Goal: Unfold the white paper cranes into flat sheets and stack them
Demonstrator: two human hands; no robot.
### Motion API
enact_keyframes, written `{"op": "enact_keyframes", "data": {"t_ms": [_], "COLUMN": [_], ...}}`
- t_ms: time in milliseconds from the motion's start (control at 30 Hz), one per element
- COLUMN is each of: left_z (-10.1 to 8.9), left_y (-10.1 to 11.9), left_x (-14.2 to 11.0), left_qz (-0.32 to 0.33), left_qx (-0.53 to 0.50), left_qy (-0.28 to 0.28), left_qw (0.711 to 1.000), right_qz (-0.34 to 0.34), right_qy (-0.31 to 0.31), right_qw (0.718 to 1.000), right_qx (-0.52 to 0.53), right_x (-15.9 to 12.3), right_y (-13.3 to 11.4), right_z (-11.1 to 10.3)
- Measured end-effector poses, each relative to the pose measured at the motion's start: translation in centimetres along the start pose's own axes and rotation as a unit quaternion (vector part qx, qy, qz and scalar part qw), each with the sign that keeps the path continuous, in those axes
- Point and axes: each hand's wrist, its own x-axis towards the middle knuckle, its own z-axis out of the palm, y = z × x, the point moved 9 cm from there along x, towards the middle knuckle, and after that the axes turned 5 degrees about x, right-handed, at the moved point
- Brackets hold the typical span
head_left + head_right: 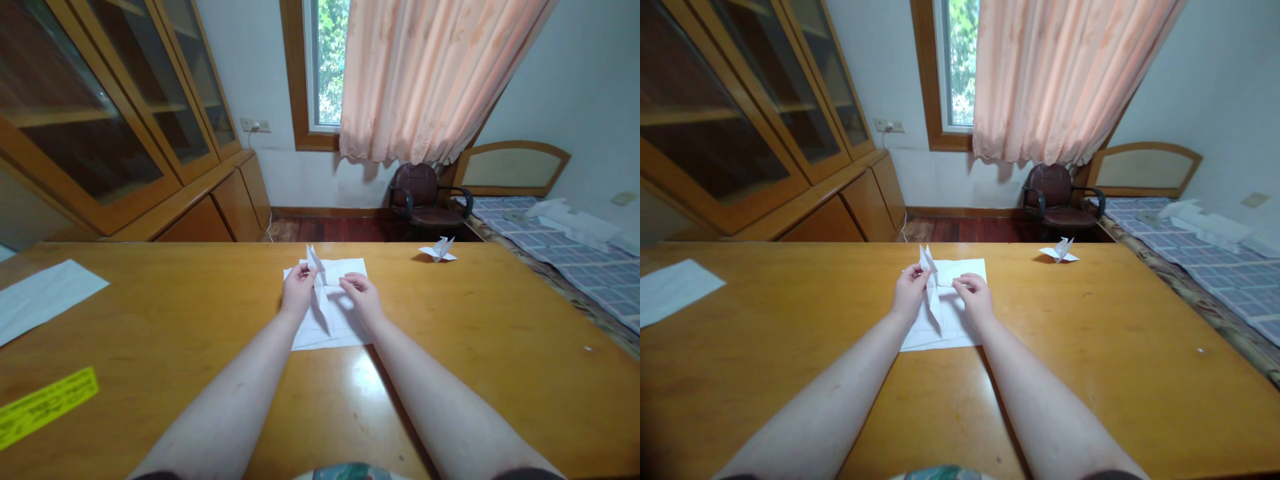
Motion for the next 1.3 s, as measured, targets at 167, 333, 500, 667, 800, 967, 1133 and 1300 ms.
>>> {"op": "enact_keyframes", "data": {"t_ms": [167, 333, 500, 667, 800, 967, 1133, 1300], "left_z": [-0.6, 0.3, 2.0, 2.8, 3.7, 3.3, 3.0, 4.0], "left_y": [0.5, 0.9, 1.7, 1.0, 0.5, 0.3, 0.9, 1.0], "left_x": [0.0, -0.5, -1.2, -1.3, -1.6, -1.2, -1.1, -2.2], "left_qz": [0.025, 0.056, 0.086, 0.027, 0.019, 0.035, 0.065, 0.049], "left_qx": [0.026, 0.057, 0.06, -0.049, -0.045, 0.022, 0.067, 0.071], "left_qy": [0.026, -0.011, -0.073, -0.112, -0.162, -0.138, -0.129, -0.178], "left_qw": [0.999, 0.997, 0.992, 0.992, 0.986, 0.99, 0.987, 0.98], "right_qz": [-0.003, 0.014, 0.021, 0.009, 0.027, 0.062, 0.061, 0.048], "right_qy": [-0.067, -0.155, -0.146, -0.059, -0.021, -0.017, -0.005, -0.024], "right_qw": [0.998, 0.988, 0.989, 0.998, 0.997, 0.991, 0.992, 0.996], "right_qx": [-0.011, 0.011, -0.009, 0.014, 0.073, 0.121, 0.113, 0.065], "right_x": [-0.5, -1.3, -1.3, -0.5, -0.1, -0.1, 0.0, -0.2], "right_y": [0.0, 0.2, 0.4, -0.2, -0.1, 0.9, 1.6, 1.1], "right_z": [1.3, 3.1, 2.9, 1.2, 0.5, 0.7, 0.6, 0.9]}}
